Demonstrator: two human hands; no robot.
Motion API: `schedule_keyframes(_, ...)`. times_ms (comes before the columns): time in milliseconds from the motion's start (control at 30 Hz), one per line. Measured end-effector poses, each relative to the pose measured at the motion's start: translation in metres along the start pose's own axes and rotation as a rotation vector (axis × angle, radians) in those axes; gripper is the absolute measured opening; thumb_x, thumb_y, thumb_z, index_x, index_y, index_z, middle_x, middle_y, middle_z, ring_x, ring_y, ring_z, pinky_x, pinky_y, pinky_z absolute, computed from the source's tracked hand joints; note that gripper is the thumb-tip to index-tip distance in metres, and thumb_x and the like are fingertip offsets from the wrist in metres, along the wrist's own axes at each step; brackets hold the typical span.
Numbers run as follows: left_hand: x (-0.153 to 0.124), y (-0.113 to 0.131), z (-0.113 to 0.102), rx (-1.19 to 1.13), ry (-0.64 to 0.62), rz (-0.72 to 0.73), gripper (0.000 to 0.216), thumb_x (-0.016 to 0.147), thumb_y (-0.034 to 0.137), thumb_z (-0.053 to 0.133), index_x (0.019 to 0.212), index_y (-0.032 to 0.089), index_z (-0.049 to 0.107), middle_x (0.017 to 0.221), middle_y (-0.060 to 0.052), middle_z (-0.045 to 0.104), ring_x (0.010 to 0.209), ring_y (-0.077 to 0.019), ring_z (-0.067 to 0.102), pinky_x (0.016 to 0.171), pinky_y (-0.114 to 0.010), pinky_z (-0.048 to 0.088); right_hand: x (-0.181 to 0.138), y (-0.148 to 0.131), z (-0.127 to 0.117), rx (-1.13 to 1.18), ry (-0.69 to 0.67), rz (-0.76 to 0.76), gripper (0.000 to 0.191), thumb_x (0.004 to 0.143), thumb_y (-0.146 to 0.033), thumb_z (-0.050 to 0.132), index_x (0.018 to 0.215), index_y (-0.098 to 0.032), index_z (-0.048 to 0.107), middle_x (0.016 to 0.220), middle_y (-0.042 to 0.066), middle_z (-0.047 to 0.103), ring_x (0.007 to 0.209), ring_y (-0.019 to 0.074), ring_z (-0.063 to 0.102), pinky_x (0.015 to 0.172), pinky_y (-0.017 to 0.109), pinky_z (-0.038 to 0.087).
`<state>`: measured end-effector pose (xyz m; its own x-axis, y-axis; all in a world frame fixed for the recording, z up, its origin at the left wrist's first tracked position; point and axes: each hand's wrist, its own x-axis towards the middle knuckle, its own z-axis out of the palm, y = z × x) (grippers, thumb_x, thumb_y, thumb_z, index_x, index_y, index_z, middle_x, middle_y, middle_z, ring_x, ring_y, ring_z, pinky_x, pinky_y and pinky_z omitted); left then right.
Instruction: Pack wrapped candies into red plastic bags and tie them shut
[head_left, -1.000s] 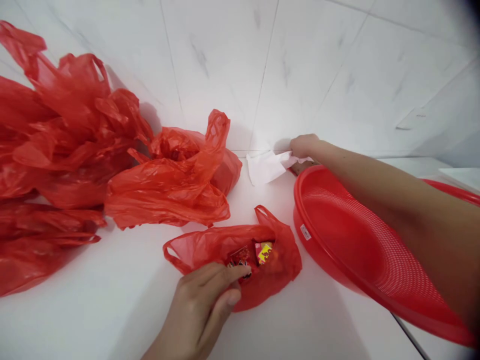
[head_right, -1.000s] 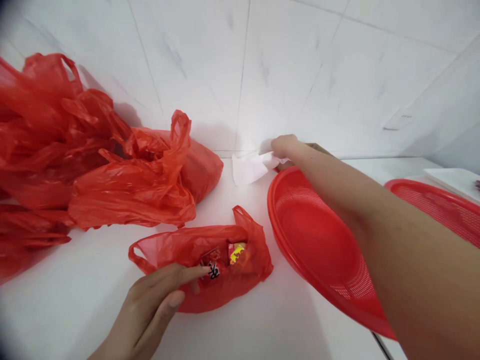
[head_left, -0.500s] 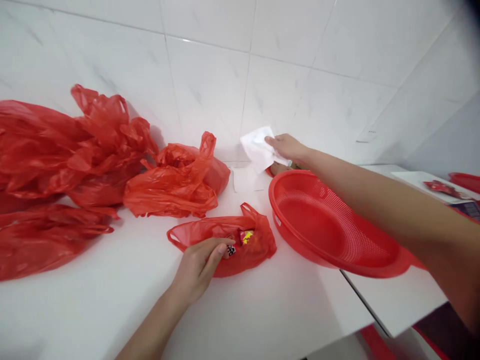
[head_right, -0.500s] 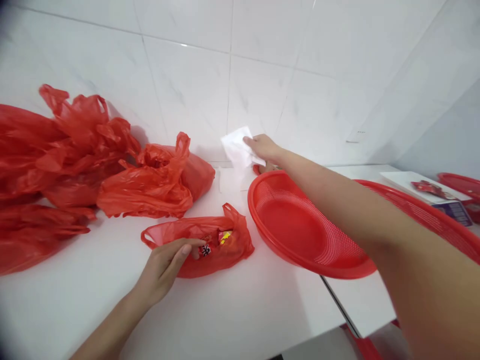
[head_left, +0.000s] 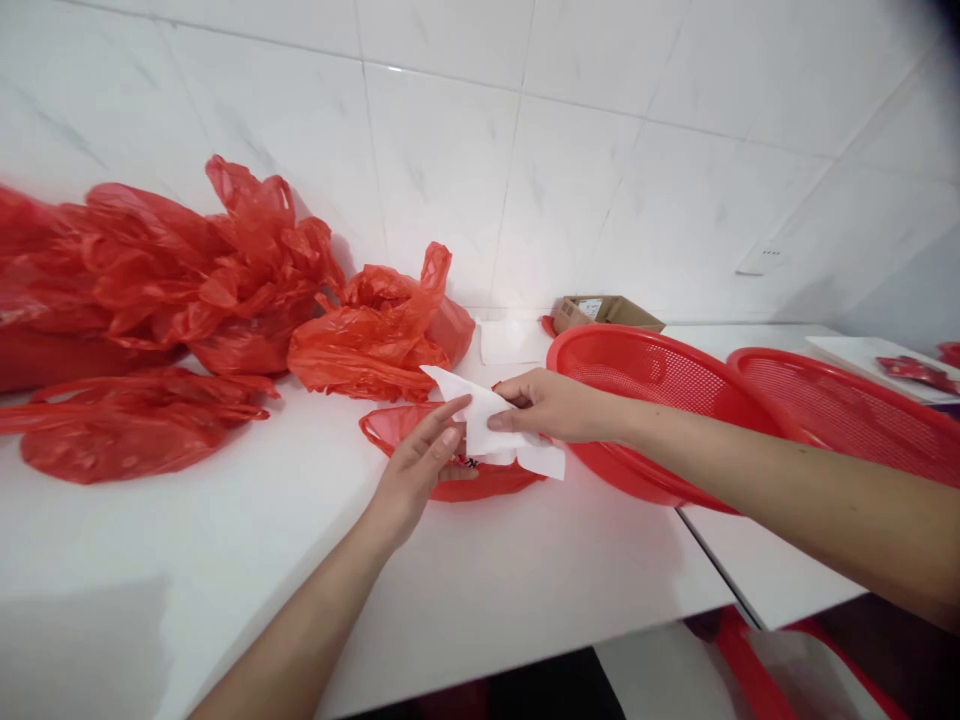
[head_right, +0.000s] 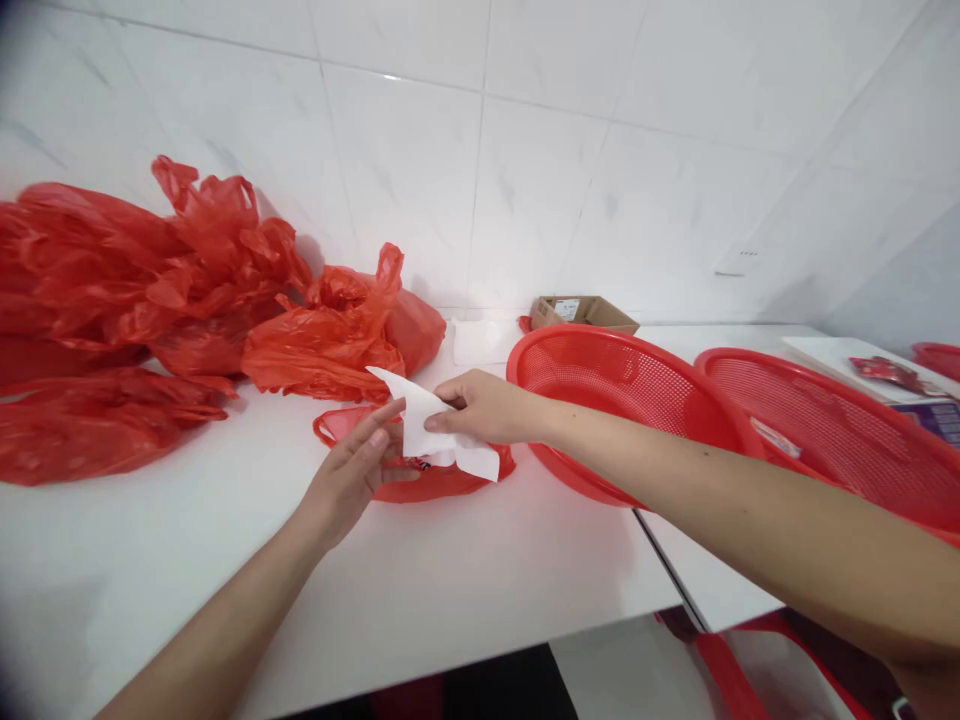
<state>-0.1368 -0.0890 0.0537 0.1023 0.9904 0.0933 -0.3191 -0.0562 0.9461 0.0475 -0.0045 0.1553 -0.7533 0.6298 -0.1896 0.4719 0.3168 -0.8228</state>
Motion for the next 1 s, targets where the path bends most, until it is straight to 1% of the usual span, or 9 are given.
schedule_keyframes(100, -0.001, -0.002, 0.003, 0.011, -0.019, -0.019, 0.058, 0.088, 0.046, 0.060, 0.141, 0.028, 0.045, 0.125, -0.009, 0.058, 0.114, -0.0259, 0.056, 0.079, -0.036, 0.058, 0.000, 0.002, 0.012, -0.270, 0.148, -0.039, 0.020, 0.081, -0.032, 0.060, 0.067, -0.019, 0.055, 0.063, -0.004, 0.054, 0.055, 0.0098, 0.047, 0.051, 0.023, 0.032)
schedule_keyframes(200, -0.002, -0.004, 0.008, 0.029, -0.065, -0.059, 0.048, 0.087, 0.042, 0.062, 0.132, 0.025, 0.055, 0.127, -0.009, 0.061, 0.112, -0.0255, 0.059, 0.081, -0.036, 0.058, -0.001, -0.001, 0.030, -0.533, 0.264, -0.086, 0.028, 0.082, -0.027, 0.057, 0.060, -0.019, 0.043, 0.059, -0.003, 0.048, 0.057, 0.0105, 0.042, 0.054, 0.025, 0.025)
schedule_keyframes(300, -0.002, -0.005, 0.012, -0.065, -0.033, -0.086, 0.034, 0.087, 0.041, 0.063, 0.110, 0.017, 0.067, 0.110, -0.009, 0.070, 0.100, -0.0237, 0.066, 0.081, -0.037, 0.057, 0.001, 0.001, 0.050, -0.692, 0.353, -0.194, 0.019, 0.084, -0.020, 0.049, 0.065, -0.019, 0.050, 0.066, 0.000, 0.054, 0.064, 0.0136, 0.045, 0.057, 0.028, 0.026)
schedule_keyframes(400, 0.001, -0.005, 0.013, -0.201, 0.054, -0.099, 0.024, 0.084, 0.037, 0.068, 0.093, 0.015, 0.070, 0.095, -0.007, 0.074, 0.091, -0.0212, 0.068, 0.081, -0.036, 0.058, 0.005, 0.009, 0.064, -0.782, 0.480, -0.317, 0.019, 0.089, -0.021, 0.046, 0.079, -0.018, 0.062, 0.085, 0.006, 0.060, 0.079, 0.0183, 0.050, 0.069, 0.032, 0.034)
schedule_keyframes(500, 0.005, -0.005, 0.009, -0.262, 0.130, -0.111, 0.024, 0.084, 0.037, 0.068, 0.089, 0.014, 0.071, 0.087, -0.006, 0.074, 0.084, -0.0190, 0.069, 0.078, -0.033, 0.058, 0.009, 0.018, 0.071, -0.600, 0.582, -0.296, 0.019, 0.090, -0.028, 0.051, 0.086, -0.017, 0.066, 0.098, 0.008, 0.058, 0.087, 0.0191, 0.052, 0.078, 0.034, 0.040)
schedule_keyframes(700, 0.010, -0.001, 0.000, -0.282, 0.237, -0.041, 0.029, 0.078, 0.039, 0.074, 0.090, 0.013, 0.072, 0.082, -0.005, 0.074, 0.076, -0.0169, 0.069, 0.073, -0.028, 0.056, 0.012, 0.024, 0.080, 0.066, 0.404, -0.263, 0.015, 0.086, -0.032, 0.061, 0.095, -0.023, 0.069, 0.103, 0.003, 0.059, 0.093, 0.0158, 0.059, 0.083, 0.032, 0.048)
schedule_keyframes(867, 0.013, 0.001, -0.001, -0.365, 0.338, 0.000, 0.024, 0.073, 0.036, 0.079, 0.081, 0.015, 0.072, 0.075, -0.001, 0.072, 0.069, -0.0125, 0.066, 0.070, -0.023, 0.055, 0.022, 0.030, 0.088, 0.336, 0.697, -0.342, 0.010, 0.083, -0.030, 0.067, 0.088, -0.023, 0.070, 0.094, 0.001, 0.069, 0.090, 0.0162, 0.063, 0.084, 0.032, 0.050)
schedule_keyframes(933, 0.013, 0.001, -0.002, -0.371, 0.341, -0.005, 0.025, 0.072, 0.036, 0.080, 0.082, 0.015, 0.072, 0.077, -0.002, 0.073, 0.072, -0.0138, 0.067, 0.069, -0.023, 0.055, 0.027, 0.033, 0.090, 0.431, 0.729, -0.335, 0.011, 0.084, -0.032, 0.067, 0.085, -0.022, 0.070, 0.093, 0.001, 0.070, 0.088, 0.0161, 0.064, 0.082, 0.031, 0.051)
schedule_keyframes(1000, 0.013, 0.001, -0.001, -0.358, 0.318, -0.013, 0.027, 0.071, 0.037, 0.081, 0.083, 0.015, 0.072, 0.077, -0.003, 0.073, 0.074, -0.0147, 0.068, 0.069, -0.023, 0.054, 0.030, 0.033, 0.093, 0.461, 0.739, -0.352, 0.016, 0.086, -0.035, 0.064, 0.095, -0.023, 0.070, 0.103, 0.002, 0.069, 0.093, 0.0170, 0.064, 0.084, 0.032, 0.051)
